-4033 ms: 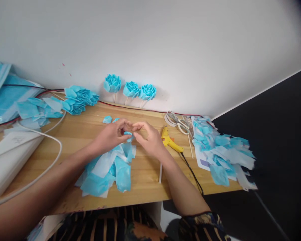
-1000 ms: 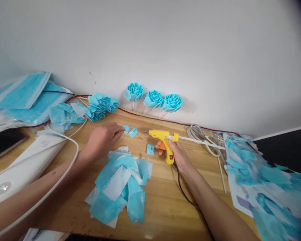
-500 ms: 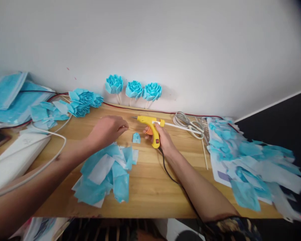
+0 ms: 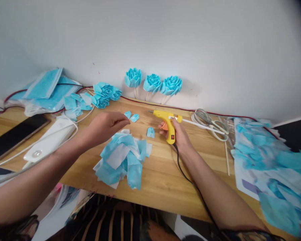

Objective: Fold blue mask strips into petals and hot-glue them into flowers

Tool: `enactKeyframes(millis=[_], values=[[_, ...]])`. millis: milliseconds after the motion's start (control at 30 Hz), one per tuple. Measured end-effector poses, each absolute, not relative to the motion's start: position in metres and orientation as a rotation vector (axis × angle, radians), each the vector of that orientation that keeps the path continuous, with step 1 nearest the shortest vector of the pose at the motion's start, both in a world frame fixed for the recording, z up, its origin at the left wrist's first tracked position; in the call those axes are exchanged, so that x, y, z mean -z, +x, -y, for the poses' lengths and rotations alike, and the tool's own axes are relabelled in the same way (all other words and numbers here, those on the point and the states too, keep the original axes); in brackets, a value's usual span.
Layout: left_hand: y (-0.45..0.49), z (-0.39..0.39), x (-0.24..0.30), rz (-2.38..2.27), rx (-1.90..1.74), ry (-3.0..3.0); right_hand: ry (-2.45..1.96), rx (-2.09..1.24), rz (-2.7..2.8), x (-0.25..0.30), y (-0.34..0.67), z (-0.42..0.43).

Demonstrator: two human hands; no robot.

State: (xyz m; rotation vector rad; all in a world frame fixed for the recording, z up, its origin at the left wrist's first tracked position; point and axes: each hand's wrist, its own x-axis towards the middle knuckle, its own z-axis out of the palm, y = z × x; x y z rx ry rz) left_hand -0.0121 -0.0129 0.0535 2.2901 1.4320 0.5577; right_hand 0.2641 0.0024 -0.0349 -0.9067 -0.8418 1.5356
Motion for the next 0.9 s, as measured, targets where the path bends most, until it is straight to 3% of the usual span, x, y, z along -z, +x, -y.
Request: enactKeyframes(millis=[333,700,900], values=[[-0.027,0.085,-0.044,-1.235,-0.527,2.353,-0.951,-1.514,0.874,0.034,0.263,-0.003],[-0.02,0.083,-0.034,-1.084,-0.687,2.551,-0.97,-1.479,0.887,0.032,0.26,0.001],[-0.027,0.087,-0.034,-1.098,-0.691,2.513,-1.286,-1.106,1.247,0.009,0.292,0.006]])
